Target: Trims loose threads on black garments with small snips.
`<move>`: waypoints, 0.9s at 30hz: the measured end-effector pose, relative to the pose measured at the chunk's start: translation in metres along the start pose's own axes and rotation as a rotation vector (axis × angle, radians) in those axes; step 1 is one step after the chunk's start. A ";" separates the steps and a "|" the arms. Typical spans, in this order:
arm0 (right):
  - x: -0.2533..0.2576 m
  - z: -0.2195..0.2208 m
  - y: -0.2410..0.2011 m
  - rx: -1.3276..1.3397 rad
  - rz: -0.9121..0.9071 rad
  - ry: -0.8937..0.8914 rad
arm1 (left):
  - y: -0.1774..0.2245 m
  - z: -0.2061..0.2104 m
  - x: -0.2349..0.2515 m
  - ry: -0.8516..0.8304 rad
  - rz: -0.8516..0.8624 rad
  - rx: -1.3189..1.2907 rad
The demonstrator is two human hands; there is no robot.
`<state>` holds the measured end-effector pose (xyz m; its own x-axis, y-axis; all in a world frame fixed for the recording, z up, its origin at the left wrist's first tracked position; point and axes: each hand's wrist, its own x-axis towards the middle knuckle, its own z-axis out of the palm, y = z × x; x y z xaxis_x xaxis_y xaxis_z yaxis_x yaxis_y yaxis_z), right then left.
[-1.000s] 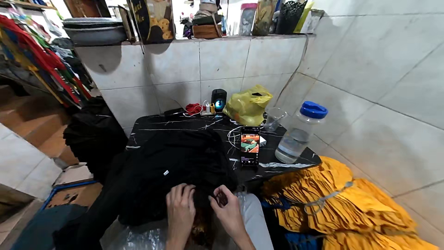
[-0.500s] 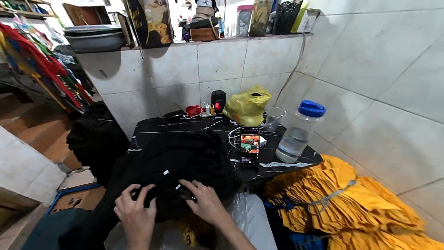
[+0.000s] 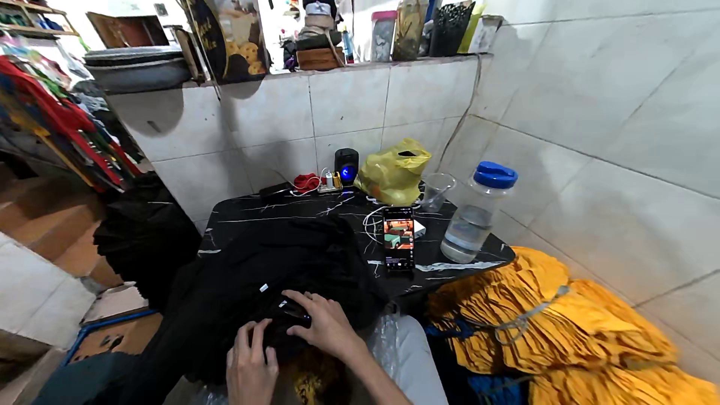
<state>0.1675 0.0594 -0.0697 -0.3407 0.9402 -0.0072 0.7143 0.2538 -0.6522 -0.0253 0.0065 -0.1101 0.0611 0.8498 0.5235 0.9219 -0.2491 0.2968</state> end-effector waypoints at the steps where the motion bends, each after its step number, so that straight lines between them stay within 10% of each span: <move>1: 0.000 0.000 -0.001 -0.004 0.004 -0.006 | 0.000 -0.002 0.000 -0.005 -0.009 0.013; 11: 0.000 0.001 -0.011 -0.053 0.046 -0.035 | -0.003 -0.052 0.004 -0.422 -0.352 0.011; 16: 0.000 0.003 -0.020 -0.082 0.067 -0.051 | -0.011 -0.047 0.007 0.044 -0.434 -0.603; 21: -0.003 0.004 -0.018 -0.079 0.074 -0.003 | 0.007 -0.041 0.032 0.138 -0.954 -1.349; 27: -0.003 0.004 -0.001 0.086 0.024 0.011 | 0.008 -0.041 0.022 0.087 -0.764 -1.278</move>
<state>0.1652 0.0556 -0.0714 -0.3167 0.9484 -0.0154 0.6670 0.2111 -0.7145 -0.0326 0.0045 -0.0634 -0.3350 0.9411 -0.0463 -0.2332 -0.0351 0.9718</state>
